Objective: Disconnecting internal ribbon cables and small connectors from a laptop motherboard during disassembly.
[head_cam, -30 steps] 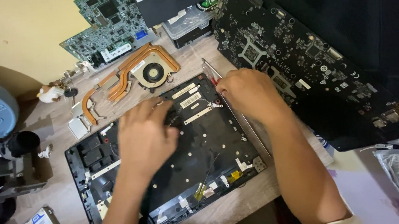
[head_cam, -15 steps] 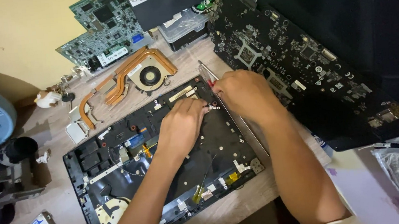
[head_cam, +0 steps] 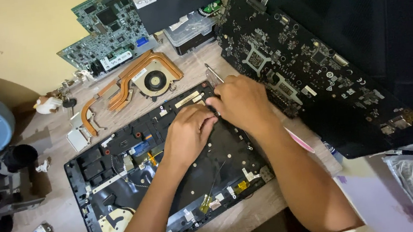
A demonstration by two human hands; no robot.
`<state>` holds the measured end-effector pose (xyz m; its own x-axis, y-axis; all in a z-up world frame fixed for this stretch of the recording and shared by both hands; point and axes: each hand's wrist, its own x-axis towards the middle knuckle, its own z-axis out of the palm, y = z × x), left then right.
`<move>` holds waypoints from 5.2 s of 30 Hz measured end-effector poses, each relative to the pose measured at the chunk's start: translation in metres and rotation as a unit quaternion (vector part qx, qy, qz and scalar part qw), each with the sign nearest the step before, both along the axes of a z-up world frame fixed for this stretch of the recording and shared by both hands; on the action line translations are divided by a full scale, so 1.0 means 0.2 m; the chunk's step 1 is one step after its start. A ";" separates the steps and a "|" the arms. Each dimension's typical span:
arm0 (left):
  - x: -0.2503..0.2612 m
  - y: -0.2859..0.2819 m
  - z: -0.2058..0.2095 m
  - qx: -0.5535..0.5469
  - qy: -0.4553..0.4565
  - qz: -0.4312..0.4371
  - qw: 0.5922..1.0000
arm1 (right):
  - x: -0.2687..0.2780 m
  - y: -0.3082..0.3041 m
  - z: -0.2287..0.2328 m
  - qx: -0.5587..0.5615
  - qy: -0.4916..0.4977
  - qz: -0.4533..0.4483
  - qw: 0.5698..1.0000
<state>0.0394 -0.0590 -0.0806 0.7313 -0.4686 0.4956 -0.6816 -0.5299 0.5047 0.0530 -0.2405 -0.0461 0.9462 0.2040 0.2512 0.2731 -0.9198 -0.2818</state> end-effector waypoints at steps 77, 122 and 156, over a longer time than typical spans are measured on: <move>-0.30 0.52 0.65 -0.050 0.066 0.130 0.988 | 0.03 0.03 0.11 0.466 -0.027 -0.053 0.883; -0.64 1.01 0.53 -0.336 0.194 0.094 0.917 | -0.04 0.12 0.21 0.503 -0.102 -0.154 0.844; 0.22 1.01 0.01 -0.271 0.210 0.375 0.861 | 0.65 0.58 0.05 0.206 0.129 -0.057 0.968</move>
<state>0.0831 0.1424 -0.0782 0.8956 0.4306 0.1117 0.0521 -0.3508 0.9350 0.1835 -0.1252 -0.0363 0.9988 0.0282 0.0410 0.0485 -0.7353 -0.6760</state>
